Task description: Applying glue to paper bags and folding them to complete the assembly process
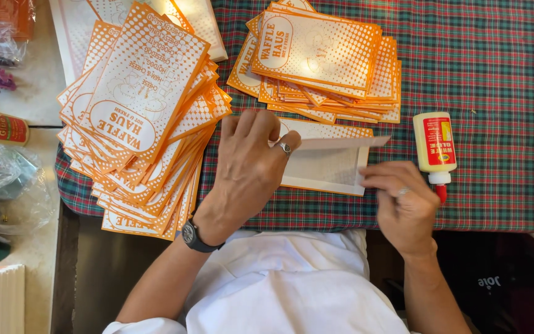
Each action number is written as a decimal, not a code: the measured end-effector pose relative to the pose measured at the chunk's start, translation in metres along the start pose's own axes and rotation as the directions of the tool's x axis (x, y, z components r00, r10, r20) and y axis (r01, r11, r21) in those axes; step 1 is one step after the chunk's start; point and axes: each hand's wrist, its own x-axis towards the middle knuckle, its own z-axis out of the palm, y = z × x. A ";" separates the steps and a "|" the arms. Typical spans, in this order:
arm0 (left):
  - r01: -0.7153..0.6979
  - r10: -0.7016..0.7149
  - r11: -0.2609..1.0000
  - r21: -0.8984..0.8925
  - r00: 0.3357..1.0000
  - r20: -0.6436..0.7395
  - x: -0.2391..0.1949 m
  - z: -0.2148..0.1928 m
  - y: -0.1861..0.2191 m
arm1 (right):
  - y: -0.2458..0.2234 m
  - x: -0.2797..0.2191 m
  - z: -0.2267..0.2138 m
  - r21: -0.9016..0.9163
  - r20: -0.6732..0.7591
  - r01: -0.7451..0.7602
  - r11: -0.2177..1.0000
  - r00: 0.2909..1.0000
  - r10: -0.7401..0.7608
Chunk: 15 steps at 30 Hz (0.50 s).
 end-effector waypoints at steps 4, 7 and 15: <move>-0.058 0.076 0.986 0.153 0.991 -0.114 -0.013 0.007 0.017 | 0.001 0.008 0.014 -0.061 0.102 0.072 0.996 0.993 -0.066; -0.099 0.100 0.995 0.012 0.991 -0.086 -0.034 0.033 0.033 | 0.021 -0.003 0.019 -0.123 0.152 0.070 0.990 0.987 -0.050; -0.175 0.196 0.971 -0.160 0.973 0.123 -0.015 0.029 0.043 | 0.048 -0.021 0.000 -0.078 0.087 -0.031 0.997 0.995 0.037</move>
